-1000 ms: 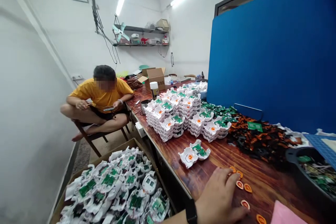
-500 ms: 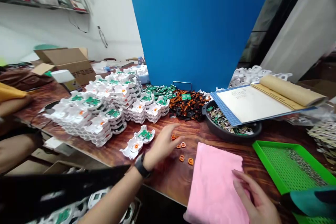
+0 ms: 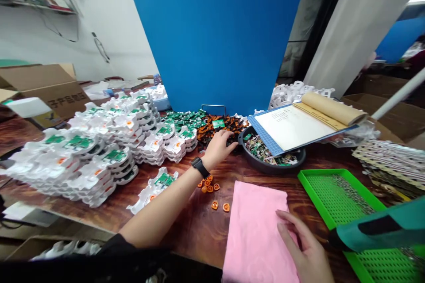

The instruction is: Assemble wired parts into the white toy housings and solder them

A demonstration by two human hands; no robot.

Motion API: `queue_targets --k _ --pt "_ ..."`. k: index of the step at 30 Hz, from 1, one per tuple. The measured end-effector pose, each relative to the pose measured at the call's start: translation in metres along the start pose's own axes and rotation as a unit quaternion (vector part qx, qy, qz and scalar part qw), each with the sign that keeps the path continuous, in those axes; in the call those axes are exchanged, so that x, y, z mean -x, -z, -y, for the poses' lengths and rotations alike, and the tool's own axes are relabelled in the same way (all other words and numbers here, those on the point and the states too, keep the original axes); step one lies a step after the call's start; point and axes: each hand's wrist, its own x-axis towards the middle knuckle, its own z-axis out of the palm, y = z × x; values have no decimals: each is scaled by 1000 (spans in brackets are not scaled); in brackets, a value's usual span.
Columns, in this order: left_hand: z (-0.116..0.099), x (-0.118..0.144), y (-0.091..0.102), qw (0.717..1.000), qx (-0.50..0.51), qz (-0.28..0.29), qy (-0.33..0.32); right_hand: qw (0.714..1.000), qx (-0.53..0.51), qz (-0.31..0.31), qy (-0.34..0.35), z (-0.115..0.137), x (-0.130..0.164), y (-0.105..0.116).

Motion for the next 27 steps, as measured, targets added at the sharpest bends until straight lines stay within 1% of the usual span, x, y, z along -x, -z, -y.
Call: queue_targets --k 3,6,8,9,11,13,16,18,20,21,22,24,25,26,27 --pt "-26 -15 -6 997 29 46 -60 1000 -2 1 -2 6 2 -2" --pt "-44 -33 -15 986 56 124 -92 1000 2 0 -10 11 3 -2" --pt "-49 -44 -20 980 73 163 -86 1000 -3 5 -17 14 4 -2" --pt "-51 -48 -21 978 83 172 -77 1000 -7 5 -18 15 4 -3" --pt "-51 -52 -19 977 112 173 -54 1000 -15 5 -18 16 4 -3" --pt "-51 -49 -13 976 152 155 -27 1000 -22 6 -16 16 4 -3" --pt "-55 -27 4 963 234 130 27 999 -38 13 -25 16 3 -1" --pt "-62 -1 14 945 291 136 60 998 -53 9 -33 21 1 -1" --pt "-72 30 20 921 345 156 92 998 -66 0 -23 31 -1 -2" --pt "-78 45 22 900 386 166 117 998 -68 -6 -4 37 -3 -4" --pt "-84 58 23 858 457 168 164 998 -64 -14 22 45 -6 -6" --pt "-93 80 23 793 545 144 232 995 -45 -28 84 61 -12 -12" --pt "-95 88 22 772 568 125 255 993 -37 -22 108 68 -16 -16" --pt "-96 94 20 767 575 106 265 992 -32 -7 122 74 -19 -20" --pt "-97 99 19 768 574 91 268 991 -32 11 127 79 -22 -24"
